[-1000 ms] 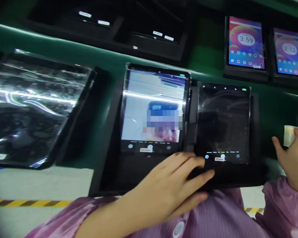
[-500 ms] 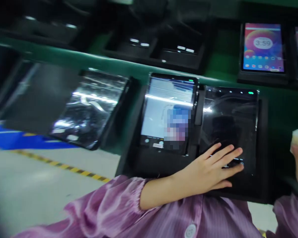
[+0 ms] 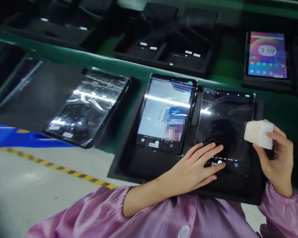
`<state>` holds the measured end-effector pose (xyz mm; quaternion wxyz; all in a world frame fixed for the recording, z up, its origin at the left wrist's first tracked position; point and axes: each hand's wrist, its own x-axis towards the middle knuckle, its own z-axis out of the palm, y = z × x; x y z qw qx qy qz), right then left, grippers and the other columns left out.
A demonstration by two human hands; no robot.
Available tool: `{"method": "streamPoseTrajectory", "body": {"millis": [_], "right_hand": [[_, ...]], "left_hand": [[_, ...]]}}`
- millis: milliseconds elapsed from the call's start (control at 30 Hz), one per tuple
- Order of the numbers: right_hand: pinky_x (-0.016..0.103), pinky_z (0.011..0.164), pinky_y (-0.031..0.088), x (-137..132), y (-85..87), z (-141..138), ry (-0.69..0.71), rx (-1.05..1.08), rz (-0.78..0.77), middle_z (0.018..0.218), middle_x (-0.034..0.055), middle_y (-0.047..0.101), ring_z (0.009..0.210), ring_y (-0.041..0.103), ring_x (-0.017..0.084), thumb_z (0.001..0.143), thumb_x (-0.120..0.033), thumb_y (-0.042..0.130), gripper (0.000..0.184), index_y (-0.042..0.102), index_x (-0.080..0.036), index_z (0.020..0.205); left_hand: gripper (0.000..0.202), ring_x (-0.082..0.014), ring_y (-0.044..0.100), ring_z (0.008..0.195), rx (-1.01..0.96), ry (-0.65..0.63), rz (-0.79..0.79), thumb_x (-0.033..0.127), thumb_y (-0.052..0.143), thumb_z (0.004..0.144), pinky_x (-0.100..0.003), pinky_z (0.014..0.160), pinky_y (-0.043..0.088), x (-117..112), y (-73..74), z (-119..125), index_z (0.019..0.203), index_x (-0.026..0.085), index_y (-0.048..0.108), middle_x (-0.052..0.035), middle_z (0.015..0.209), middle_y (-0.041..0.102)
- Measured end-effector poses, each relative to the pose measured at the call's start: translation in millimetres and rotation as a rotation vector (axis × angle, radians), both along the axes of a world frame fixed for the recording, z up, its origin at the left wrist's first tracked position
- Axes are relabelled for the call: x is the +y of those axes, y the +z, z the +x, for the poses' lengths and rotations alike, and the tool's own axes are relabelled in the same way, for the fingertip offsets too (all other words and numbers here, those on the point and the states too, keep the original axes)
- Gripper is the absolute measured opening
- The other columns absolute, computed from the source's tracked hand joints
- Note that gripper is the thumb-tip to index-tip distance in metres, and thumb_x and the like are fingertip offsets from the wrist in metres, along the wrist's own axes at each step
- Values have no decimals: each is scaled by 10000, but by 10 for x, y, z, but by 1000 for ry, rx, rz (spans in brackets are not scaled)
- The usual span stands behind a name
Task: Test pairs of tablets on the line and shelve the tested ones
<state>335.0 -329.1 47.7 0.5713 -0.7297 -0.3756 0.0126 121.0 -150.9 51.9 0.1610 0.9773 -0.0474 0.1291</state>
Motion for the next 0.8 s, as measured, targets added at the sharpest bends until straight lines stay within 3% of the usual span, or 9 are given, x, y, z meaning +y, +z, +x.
{"method": "streamPoseTrajectory", "body": {"millis": [133,467,667,733,800], "right_hand": [[530,939,603,16,42,-60,-1,-3,-65,1419,111,588,1372,550,334,872,-176,786,483,559,-299,1280],[506,917,600,6,14,-38,12,-48,-59,1464,134,544,1395,518,345,865,-137,774,499,536,-272,1283],[523,905,605,12,16,-20,6,-92,-83,1443,143,539,1387,518,361,883,-197,773,475,510,-264,1272],[529,902,605,25,27,-32,4,-110,-104,1431,138,542,1367,536,362,891,-220,770,469,501,-268,1272],[540,935,592,11,49,-53,0,-117,-118,1398,112,562,1343,553,353,880,-229,787,476,516,-282,1267]], "left_hand": [[245,-244,508,1445,-17,23,-38,371,588,1034,-405,1211,382,21,29,22,1205,280,738,-88,1523,593],[303,-249,561,1389,-85,36,-56,453,550,1035,-403,1204,389,14,-6,15,1054,245,770,-76,1404,688],[318,-259,576,1364,-109,38,-47,478,560,1023,-403,1190,387,38,35,-10,1133,237,733,-81,1391,692],[317,-263,586,1350,-116,113,-47,433,570,1026,-407,1166,404,129,99,-48,1258,241,671,-90,1398,684],[452,-295,574,1361,-100,247,-40,409,605,1010,-441,1148,421,302,170,-129,1421,232,546,-126,1444,641]]}}
